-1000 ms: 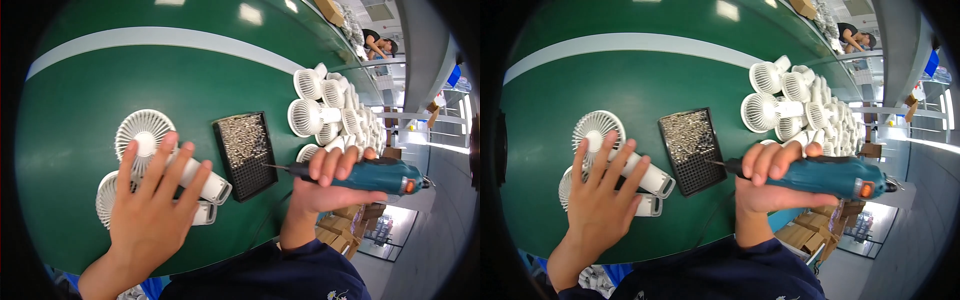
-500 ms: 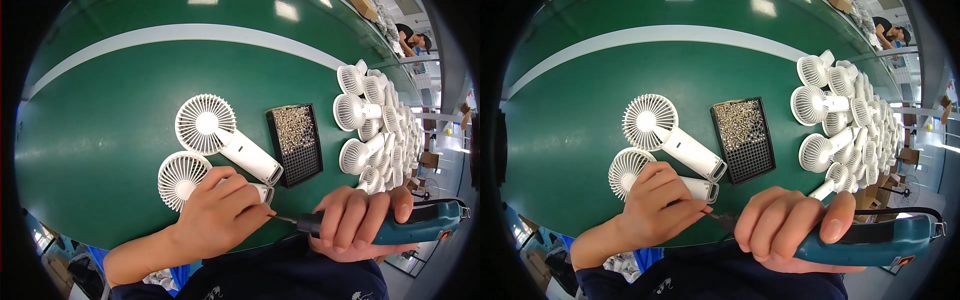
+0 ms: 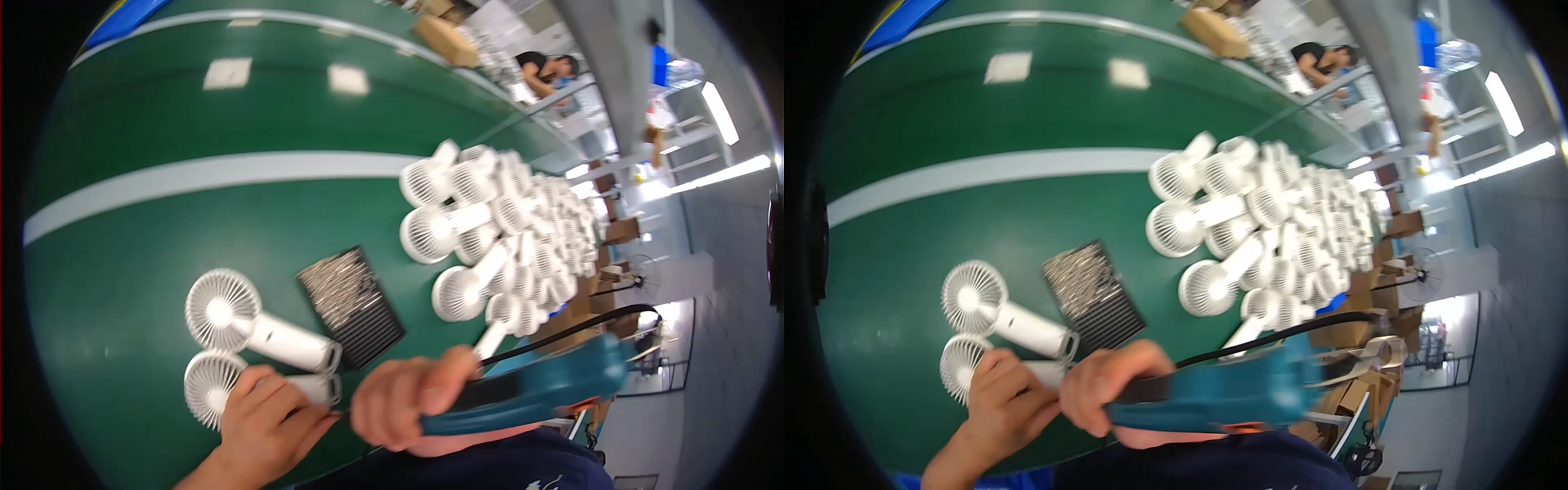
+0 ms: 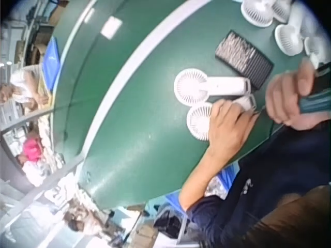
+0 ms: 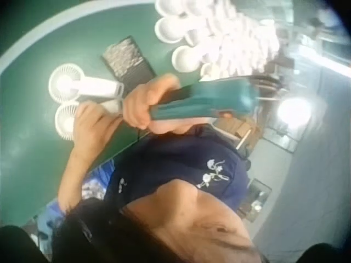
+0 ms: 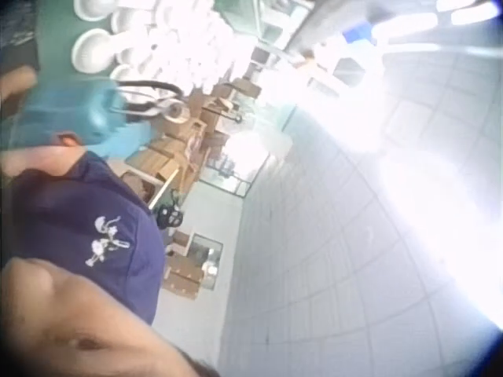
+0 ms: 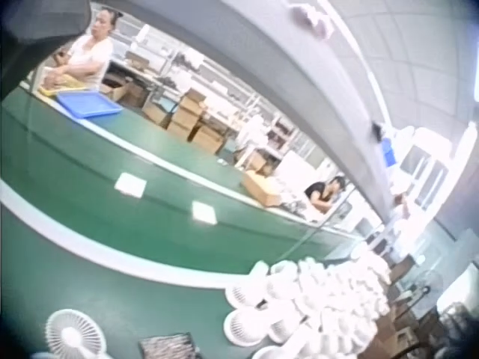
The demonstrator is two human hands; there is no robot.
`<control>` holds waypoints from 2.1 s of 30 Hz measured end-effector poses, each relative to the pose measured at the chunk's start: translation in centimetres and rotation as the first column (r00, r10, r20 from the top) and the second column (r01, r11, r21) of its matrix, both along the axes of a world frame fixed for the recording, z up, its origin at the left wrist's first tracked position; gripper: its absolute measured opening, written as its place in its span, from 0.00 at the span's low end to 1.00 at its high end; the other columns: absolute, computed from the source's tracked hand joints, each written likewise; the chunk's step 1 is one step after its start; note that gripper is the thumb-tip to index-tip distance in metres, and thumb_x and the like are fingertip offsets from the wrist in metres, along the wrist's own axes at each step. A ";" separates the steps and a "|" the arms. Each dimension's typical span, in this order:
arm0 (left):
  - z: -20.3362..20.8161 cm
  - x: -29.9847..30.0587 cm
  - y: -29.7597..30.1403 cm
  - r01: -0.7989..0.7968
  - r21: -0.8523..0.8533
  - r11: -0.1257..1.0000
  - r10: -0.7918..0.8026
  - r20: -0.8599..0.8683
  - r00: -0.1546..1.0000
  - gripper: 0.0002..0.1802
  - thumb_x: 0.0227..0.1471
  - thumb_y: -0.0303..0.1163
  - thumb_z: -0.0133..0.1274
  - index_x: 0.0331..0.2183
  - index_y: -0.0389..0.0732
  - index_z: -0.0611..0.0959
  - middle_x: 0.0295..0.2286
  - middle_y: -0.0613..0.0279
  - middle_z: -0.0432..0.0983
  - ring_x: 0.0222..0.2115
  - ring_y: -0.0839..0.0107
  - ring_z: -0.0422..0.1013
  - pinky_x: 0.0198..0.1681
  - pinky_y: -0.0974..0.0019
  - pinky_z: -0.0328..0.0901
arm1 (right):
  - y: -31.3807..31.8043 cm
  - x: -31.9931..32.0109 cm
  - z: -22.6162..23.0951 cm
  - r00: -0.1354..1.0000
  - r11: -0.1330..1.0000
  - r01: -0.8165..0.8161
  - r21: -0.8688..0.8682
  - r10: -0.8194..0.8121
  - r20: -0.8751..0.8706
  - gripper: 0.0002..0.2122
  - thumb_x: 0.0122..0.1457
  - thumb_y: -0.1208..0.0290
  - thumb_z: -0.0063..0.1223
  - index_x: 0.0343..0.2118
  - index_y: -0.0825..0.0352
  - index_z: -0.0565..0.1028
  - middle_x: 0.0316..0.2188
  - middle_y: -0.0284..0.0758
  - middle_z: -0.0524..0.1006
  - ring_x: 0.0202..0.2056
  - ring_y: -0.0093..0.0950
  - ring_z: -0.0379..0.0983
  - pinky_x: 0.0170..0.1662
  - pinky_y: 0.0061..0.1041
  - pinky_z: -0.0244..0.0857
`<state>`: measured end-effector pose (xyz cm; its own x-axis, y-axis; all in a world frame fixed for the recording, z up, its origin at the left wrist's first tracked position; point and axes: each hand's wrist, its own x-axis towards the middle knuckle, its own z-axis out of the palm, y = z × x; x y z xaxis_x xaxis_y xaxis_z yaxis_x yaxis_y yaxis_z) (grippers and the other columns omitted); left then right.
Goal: The person assembles mini fans by picking screws from a tray and driving them into the fans with an electric screwdriver, stacks the assembled fans along the conveyor belt, and takes more fans from a crate.
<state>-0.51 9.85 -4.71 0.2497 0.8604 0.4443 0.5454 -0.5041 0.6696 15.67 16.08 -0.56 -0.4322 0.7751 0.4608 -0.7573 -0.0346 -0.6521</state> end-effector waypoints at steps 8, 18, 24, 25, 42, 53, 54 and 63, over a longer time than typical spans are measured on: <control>1.5 0.0 1.4 0.032 -0.090 0.995 -0.044 -0.133 0.990 0.25 0.34 0.33 0.63 0.39 0.38 0.79 0.28 0.65 0.68 0.35 0.64 0.66 0.41 0.60 0.61 | -0.3 1.5 0.2 0.970 0.959 0.174 0.224 -0.206 0.127 0.30 0.57 0.36 0.39 0.39 0.64 0.64 0.14 0.34 0.68 0.11 0.28 0.65 0.14 0.28 0.61; -0.7 -0.4 0.2 0.017 -0.189 0.982 -0.058 -0.213 0.975 0.27 0.36 0.30 0.62 0.43 0.35 0.77 0.34 0.62 0.72 0.38 0.63 0.67 0.43 0.60 0.61 | -1.3 2.4 -0.6 0.970 0.975 0.013 0.223 -0.067 0.235 0.13 0.63 0.60 0.43 0.45 0.63 0.63 0.20 0.37 0.71 0.17 0.31 0.67 0.21 0.31 0.64; -0.7 -0.5 0.0 0.024 -0.192 0.981 -0.062 -0.196 0.979 0.28 0.35 0.30 0.63 0.43 0.34 0.77 0.34 0.62 0.73 0.37 0.64 0.67 0.41 0.61 0.61 | -2.1 1.8 -1.6 0.973 0.980 0.022 0.199 -0.067 0.221 0.13 0.62 0.61 0.45 0.44 0.64 0.64 0.22 0.38 0.72 0.17 0.31 0.68 0.23 0.32 0.64; -0.7 -0.4 -0.1 0.021 -0.189 0.982 -0.061 -0.209 0.976 0.28 0.34 0.30 0.63 0.42 0.34 0.77 0.33 0.63 0.73 0.37 0.64 0.67 0.41 0.61 0.61 | -2.2 1.7 -1.6 0.973 0.983 0.027 0.184 -0.068 0.221 0.13 0.62 0.62 0.46 0.44 0.64 0.64 0.22 0.39 0.72 0.18 0.32 0.68 0.23 0.32 0.64; 0.5 -0.4 0.3 0.002 -0.146 0.989 -0.037 -0.236 0.971 0.20 0.36 0.34 0.62 0.36 0.41 0.79 0.32 0.67 0.71 0.38 0.67 0.66 0.41 0.62 0.60 | -2.6 1.0 -2.4 0.988 0.974 0.053 0.222 -0.084 0.133 0.23 0.64 0.47 0.34 0.45 0.66 0.64 0.22 0.37 0.71 0.18 0.31 0.67 0.22 0.33 0.62; -0.2 0.5 0.6 0.025 0.004 1.000 -0.025 -0.144 0.989 0.12 0.28 0.31 0.65 0.23 0.47 0.82 0.27 0.75 0.73 0.33 0.69 0.67 0.38 0.64 0.60 | -2.6 0.9 -2.2 0.983 0.965 0.176 0.195 -0.183 0.017 0.32 0.57 0.36 0.39 0.43 0.69 0.65 0.20 0.37 0.69 0.17 0.29 0.66 0.21 0.30 0.61; -0.1 0.5 0.5 0.029 -0.002 1.000 -0.029 -0.140 0.990 0.11 0.28 0.31 0.65 0.23 0.47 0.82 0.26 0.75 0.73 0.32 0.69 0.67 0.37 0.64 0.60 | -2.7 0.9 -2.3 0.983 0.965 0.178 0.195 -0.184 0.012 0.32 0.57 0.36 0.39 0.43 0.69 0.65 0.20 0.37 0.69 0.17 0.29 0.66 0.21 0.30 0.61; 0.0 0.1 0.5 0.060 -0.026 0.998 -0.062 -0.130 0.989 0.14 0.27 0.32 0.65 0.25 0.46 0.81 0.24 0.72 0.71 0.31 0.68 0.67 0.38 0.64 0.60 | -2.9 0.3 -2.4 0.975 0.961 0.222 0.167 -0.222 -0.020 0.34 0.55 0.34 0.39 0.41 0.69 0.66 0.18 0.36 0.69 0.15 0.28 0.64 0.18 0.28 0.59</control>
<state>-0.41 10.39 -4.70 0.3569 0.8511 0.3851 0.5980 -0.5249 0.6057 15.94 13.15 -2.95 -0.2574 0.7636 0.5922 -0.7340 0.2441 -0.6337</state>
